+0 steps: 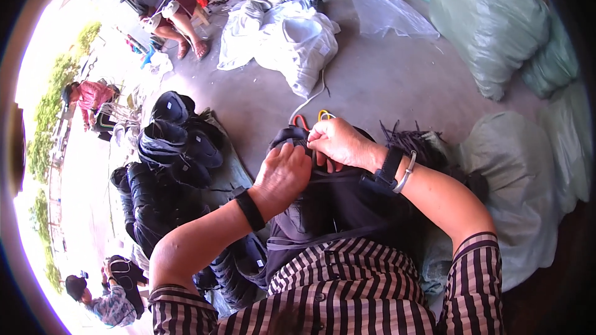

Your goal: Lacing a black shoe upper in a workshop environment.

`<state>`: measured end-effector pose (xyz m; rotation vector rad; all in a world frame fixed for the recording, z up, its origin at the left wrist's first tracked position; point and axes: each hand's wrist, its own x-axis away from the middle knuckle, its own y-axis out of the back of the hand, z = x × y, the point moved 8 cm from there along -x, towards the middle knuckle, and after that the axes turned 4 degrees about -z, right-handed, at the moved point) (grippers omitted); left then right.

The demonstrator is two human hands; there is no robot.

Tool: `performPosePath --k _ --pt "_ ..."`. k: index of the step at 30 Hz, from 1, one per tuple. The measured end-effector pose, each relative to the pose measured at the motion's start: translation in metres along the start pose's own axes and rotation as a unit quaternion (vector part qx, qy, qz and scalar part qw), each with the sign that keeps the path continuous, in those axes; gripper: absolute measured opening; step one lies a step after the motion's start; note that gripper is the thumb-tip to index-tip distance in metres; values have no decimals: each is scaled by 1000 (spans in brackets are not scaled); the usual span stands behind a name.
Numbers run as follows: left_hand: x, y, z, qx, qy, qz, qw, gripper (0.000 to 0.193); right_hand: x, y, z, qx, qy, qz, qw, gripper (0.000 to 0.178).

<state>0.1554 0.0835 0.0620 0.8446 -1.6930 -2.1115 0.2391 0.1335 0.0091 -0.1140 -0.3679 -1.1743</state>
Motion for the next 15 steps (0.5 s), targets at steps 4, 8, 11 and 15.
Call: performPosePath --k 4,8,11,15 --pt "9 14 21 368 135 -46 919 9 -3 -11 1 88 -24 49 995 12" --pt "23 -34 14 434 257 127 854 13 -5 -9 2 91 -25 50 994 14" --pt "14 -18 -17 560 201 103 797 14 -15 -5 -7 108 67 47 991 14" --pt "3 47 -108 762 -56 103 636 25 -8 -13 6 77 23 42 996 14"
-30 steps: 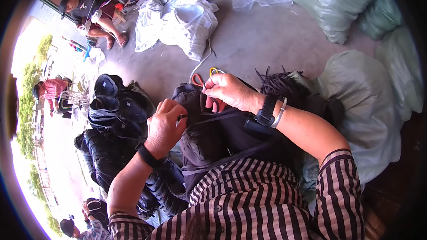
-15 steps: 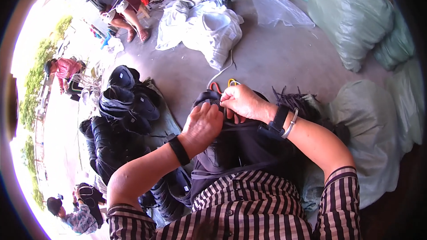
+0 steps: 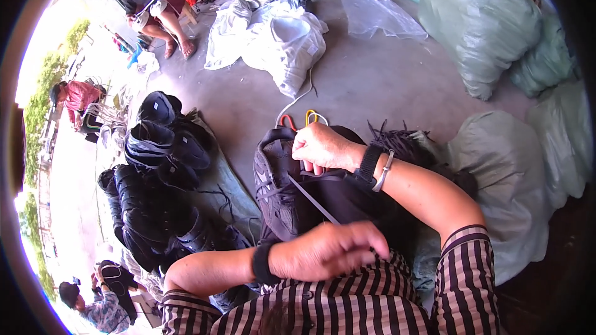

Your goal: Lacing a black shoe upper in a workshop environment.

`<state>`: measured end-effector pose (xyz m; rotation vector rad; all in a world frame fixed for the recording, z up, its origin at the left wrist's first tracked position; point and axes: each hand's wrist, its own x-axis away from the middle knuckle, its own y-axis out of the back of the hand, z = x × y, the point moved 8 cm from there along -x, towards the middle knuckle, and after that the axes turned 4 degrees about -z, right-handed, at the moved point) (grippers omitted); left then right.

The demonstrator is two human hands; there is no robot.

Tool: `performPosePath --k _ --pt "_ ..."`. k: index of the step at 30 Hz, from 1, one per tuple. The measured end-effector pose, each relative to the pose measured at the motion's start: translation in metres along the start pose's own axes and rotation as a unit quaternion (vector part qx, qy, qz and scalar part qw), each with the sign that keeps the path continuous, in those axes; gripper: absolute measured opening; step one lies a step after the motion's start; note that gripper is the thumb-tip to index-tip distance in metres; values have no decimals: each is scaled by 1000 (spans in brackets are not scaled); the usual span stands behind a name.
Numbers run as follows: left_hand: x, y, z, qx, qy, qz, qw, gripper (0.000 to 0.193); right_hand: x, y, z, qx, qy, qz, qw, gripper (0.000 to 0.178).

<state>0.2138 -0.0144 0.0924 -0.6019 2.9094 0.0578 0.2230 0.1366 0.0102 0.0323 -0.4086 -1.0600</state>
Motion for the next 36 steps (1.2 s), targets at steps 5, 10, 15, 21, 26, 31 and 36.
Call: performPosePath --k 5,10,15,21,26,31,36 --pt "2 34 -21 -255 -26 -106 961 24 8 1 4 -5 23 -6 1000 12" --pt "30 150 -25 -528 43 -295 795 12 15 -6 17 83 5 -29 996 6" --pt "47 161 17 -696 103 -136 698 10 5 -9 21 286 110 -44 951 9" --pt "51 162 38 -707 182 -74 680 14 2 -17 25 402 158 -27 902 11" --pt "59 170 45 -588 173 -133 779 13 1 -25 32 462 157 -11 873 11" --pt "64 173 48 -567 168 -152 792 14 4 -40 44 458 190 -12 868 8" --pt "66 171 51 -569 159 -150 793 14 15 -32 37 365 182 -50 912 9"
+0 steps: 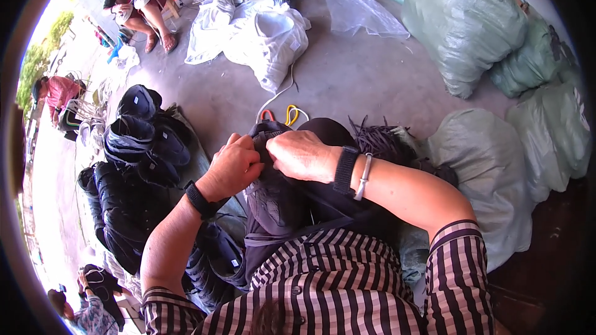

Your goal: Lacing a black shoe upper in a workshop environment.

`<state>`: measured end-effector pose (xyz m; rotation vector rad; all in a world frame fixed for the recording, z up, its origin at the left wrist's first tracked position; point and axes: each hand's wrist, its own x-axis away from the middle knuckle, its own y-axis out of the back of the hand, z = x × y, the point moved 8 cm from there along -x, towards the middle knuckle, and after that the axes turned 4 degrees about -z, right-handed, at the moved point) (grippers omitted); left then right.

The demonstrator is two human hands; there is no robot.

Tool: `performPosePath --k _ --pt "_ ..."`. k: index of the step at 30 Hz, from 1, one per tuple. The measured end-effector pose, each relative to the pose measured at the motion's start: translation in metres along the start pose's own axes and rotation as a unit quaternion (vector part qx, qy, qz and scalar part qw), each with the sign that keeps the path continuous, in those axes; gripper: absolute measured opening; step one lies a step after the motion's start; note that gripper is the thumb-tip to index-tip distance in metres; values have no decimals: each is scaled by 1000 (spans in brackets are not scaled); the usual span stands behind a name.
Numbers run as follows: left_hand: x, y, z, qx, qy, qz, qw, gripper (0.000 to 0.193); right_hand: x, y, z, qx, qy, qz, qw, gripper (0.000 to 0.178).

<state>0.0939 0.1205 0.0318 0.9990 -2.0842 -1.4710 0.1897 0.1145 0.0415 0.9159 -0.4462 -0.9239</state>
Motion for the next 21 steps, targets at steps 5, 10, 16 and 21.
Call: performPosePath --k 5,10,16,21 --pt "1 2 -3 8 -3 2 1000 14 5 -1 -10 18 -2 -61 998 8" --pt "3 0 0 8 0 -8 1000 12 6 -8 -2 10 -7 -99 995 8" --pt "-1 2 -1 8 11 22 1000 13 7 -6 -10 -47 -83 -59 994 9" --pt "-5 2 -12 -27 5 53 998 17 1 -13 -6 -17 -68 -61 996 11"
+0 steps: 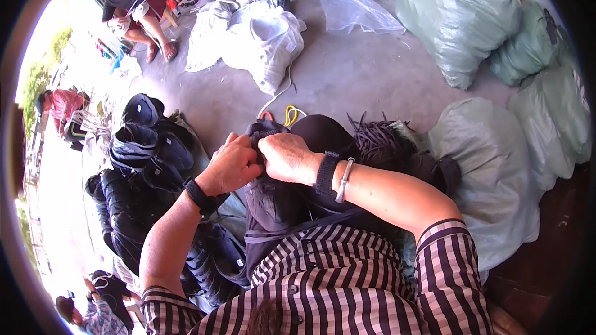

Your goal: Lacing a black shoe upper in a workshop environment.

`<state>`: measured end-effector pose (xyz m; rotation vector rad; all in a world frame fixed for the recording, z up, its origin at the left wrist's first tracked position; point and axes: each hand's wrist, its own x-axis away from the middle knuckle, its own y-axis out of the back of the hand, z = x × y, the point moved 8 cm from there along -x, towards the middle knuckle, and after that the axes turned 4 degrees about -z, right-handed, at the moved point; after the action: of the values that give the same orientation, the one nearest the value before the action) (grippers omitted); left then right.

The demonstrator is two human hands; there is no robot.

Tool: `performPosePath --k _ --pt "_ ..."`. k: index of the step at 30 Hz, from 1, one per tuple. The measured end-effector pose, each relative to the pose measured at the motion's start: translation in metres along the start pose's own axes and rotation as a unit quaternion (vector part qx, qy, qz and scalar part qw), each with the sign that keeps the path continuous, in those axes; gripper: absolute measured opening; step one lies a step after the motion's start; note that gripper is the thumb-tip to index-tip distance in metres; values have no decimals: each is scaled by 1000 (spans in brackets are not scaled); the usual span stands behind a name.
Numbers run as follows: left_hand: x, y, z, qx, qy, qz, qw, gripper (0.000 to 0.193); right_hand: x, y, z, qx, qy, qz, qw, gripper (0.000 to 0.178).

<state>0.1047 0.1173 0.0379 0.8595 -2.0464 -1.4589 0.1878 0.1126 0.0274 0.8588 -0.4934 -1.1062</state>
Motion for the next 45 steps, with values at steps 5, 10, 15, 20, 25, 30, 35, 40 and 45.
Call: performPosePath --k 5,10,15,20,25,30,35,40,45 --pt "2 -1 -7 0 25 -5 1000 16 11 -15 -18 -287 -185 155 927 17" --pt "-4 -9 8 58 59 -4 997 15 13 -10 -23 -286 -192 164 924 17" --pt "-4 -8 14 99 31 29 994 18 10 30 -21 -138 -17 -63 988 11" --pt "-6 -3 13 77 37 14 996 20 28 55 -24 -132 14 -161 978 8" --pt "-6 2 13 114 79 7 990 22 43 43 -18 -148 12 -105 983 15" --pt "-8 5 15 143 81 1 986 20 43 26 -9 -28 36 -77 996 22" --pt "7 21 10 211 64 -109 969 13 37 20 -3 18 62 -68 996 24" --pt "12 32 -35 -90 -6 -156 984 14 31 15 -6 2 54 -43 998 16" --pt "8 16 -39 -157 -9 -130 979 11 26 16 -12 -195 9 -22 981 14"
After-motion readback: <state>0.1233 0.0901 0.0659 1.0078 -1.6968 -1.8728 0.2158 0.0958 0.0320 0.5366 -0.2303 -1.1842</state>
